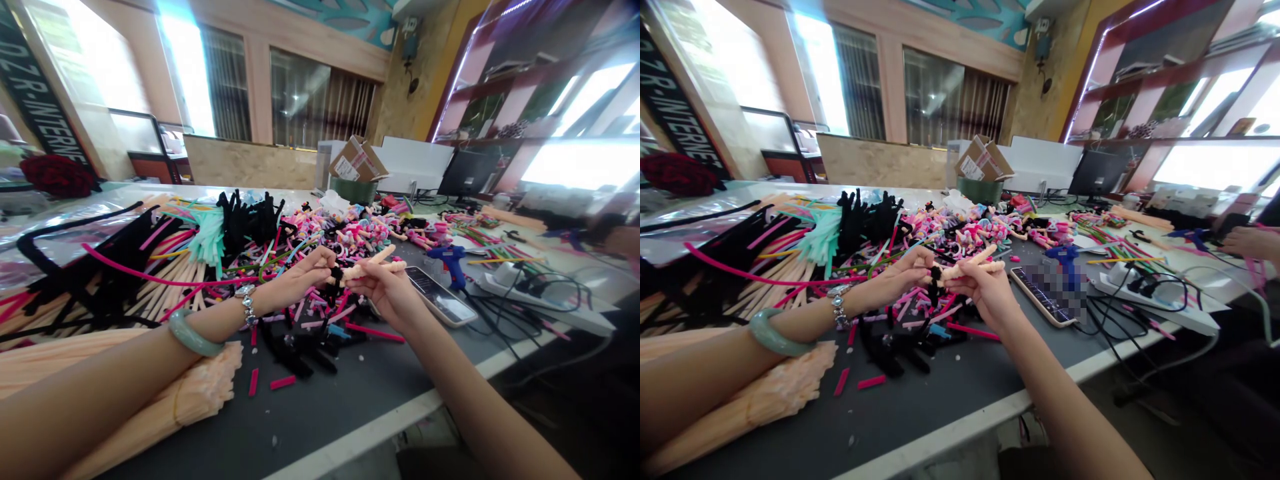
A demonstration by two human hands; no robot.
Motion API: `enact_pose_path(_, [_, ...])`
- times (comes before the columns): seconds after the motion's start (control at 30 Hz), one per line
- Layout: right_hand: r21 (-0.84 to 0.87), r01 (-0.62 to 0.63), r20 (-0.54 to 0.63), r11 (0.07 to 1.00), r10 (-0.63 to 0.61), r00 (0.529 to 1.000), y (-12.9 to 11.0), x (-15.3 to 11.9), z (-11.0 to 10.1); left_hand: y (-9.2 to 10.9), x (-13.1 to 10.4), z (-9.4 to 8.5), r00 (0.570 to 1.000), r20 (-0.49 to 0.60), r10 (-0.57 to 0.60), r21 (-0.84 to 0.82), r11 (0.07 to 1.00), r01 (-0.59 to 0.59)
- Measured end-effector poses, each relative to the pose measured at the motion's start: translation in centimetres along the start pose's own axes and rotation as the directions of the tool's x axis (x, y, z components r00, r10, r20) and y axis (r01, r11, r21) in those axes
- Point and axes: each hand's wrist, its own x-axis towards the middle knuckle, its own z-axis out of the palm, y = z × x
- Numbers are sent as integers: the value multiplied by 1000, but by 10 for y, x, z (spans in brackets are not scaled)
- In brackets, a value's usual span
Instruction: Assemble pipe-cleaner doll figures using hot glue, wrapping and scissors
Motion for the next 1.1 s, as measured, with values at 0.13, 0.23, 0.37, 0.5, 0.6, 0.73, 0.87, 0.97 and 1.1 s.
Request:
enact_pose_path(0.13, [0, -15, 7, 1000, 15, 1000, -1, -1, 1, -3, 0, 2, 1000, -1, 26, -65, 998, -26])
enact_pose_path(0.23, [0, -18, 5, 1000, 18, 1000, -1, 0, 1, -4, 0, 1, 1000, 0, -5, -35, 999, 5])
enact_pose_path(0.37, [2, -13, 4, 1000, 13, 1000, -1, 1, -1, -3, -1, -1, 1000, 3, -29, 36, 999, 29])
enact_pose_path(0.5, [-29, -20, 21, 999, 21, 1000, -1, 1, -3, -3, -2, -1, 1000, -6, 10, 94, 995, -10])
enact_pose_path(0.6, [-65, -34, 38, 997, 37, 999, 0, 2, -5, -4, -2, -1, 1000, 9, 25, 123, 992, -26])
enact_pose_path(0.73, [-195, -55, 62, 979, 68, 996, -5, 2, -10, -5, -1, -2, 999, 41, 22, 166, 986, -28])
enact_pose_path(0.87, [-588, -101, 115, 803, 206, 972, -33, -3, -31, -5, -2, -2, 1000, 15, 15, 180, 983, -18])
enact_pose_path(0.97, [-861, -156, -47, 485, 231, 972, -65, -8, -63, -4, -2, -1, 1000, -10, 22, 188, 982, -19])
enact_pose_path(1.1, [-878, -476, -471, -56, -75, 879, -98, -2, -122, -2, -3, -1, 1000, -8, 6, 229, 973, -4])
